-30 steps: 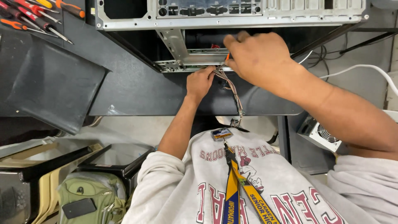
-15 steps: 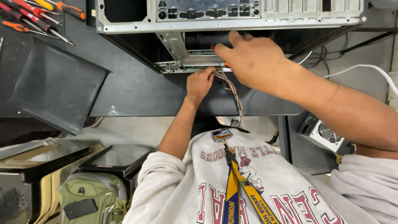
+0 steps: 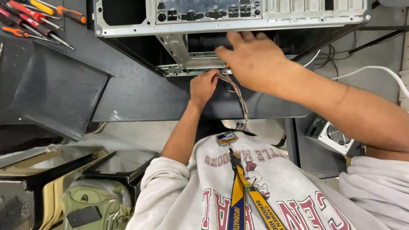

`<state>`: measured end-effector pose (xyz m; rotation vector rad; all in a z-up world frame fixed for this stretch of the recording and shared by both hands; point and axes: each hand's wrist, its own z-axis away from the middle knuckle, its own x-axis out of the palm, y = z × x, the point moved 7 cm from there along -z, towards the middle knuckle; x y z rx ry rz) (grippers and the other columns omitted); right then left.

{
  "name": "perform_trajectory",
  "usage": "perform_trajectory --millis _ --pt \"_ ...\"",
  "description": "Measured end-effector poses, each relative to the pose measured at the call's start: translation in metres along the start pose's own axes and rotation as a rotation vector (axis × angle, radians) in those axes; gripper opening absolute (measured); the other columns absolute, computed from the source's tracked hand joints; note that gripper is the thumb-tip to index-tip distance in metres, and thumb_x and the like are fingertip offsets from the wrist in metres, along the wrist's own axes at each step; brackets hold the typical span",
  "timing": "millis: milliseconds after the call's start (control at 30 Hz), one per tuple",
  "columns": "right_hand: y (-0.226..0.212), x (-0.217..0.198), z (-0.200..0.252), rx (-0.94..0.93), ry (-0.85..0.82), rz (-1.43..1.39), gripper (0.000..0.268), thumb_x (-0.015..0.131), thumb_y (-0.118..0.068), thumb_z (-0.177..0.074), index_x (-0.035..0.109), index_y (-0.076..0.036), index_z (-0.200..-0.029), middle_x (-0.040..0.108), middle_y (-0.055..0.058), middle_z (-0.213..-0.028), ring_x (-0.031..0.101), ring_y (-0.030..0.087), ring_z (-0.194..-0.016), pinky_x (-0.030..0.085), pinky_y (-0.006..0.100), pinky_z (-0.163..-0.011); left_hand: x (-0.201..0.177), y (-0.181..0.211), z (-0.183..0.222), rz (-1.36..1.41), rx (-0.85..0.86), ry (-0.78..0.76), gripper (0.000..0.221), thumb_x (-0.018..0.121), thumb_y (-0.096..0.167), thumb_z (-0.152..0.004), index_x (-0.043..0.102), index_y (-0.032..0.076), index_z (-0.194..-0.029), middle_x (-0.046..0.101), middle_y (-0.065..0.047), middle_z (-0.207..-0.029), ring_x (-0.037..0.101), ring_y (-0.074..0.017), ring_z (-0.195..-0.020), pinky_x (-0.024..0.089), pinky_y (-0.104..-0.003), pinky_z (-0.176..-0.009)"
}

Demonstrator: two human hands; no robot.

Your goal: Reinstalling a hard drive into a computer case by securing it with screws using a manual screwdriver.

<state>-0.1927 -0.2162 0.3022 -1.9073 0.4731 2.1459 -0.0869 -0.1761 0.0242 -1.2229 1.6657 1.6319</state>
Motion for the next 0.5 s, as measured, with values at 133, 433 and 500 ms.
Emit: perform_trajectory --millis 133,433,500 --pt "-0.002 0.004 0.0 0.019 0.208 0.27 0.026 0.063 -0.023 -0.084 0.069 -0.023 -0.109 0.068 0.003 -0.092 0.071 0.024 -0.053 0.05 0.037 -0.054 -0.002 0.001 0.001 0.023 -0.002 -0.02 0.02 0.064 0.025 -0.099 0.073 0.024 -0.117 0.072 -0.003 -0.077 0.068 -0.0297 -0.065 0.049 -0.045 -0.054" --pt "-0.014 0.005 -0.008 -0.01 0.197 0.177 0.027 0.065 -0.023 -0.083 0.065 -0.016 -0.109 0.064 0.005 -0.074 0.066 0.03 -0.045 0.044 0.041 -0.036 0.003 0.001 0.003 0.022 -0.032 -0.058 0.017 0.061 0.025 -0.1 0.07 0.027 -0.115 0.066 -0.004 -0.071 0.061 -0.0315 -0.059 0.044 -0.048 -0.05" --pt "-0.016 0.002 -0.015 -0.057 0.163 0.089 0.042 0.074 -0.049 -0.086 0.066 -0.017 -0.113 0.063 0.013 -0.107 0.07 0.033 -0.077 0.056 0.043 -0.055 -0.003 0.001 0.002 0.04 0.012 0.013 0.007 0.063 0.022 -0.1 0.067 0.026 -0.096 0.057 -0.002 -0.063 0.053 -0.0274 -0.051 0.038 -0.044 -0.045"
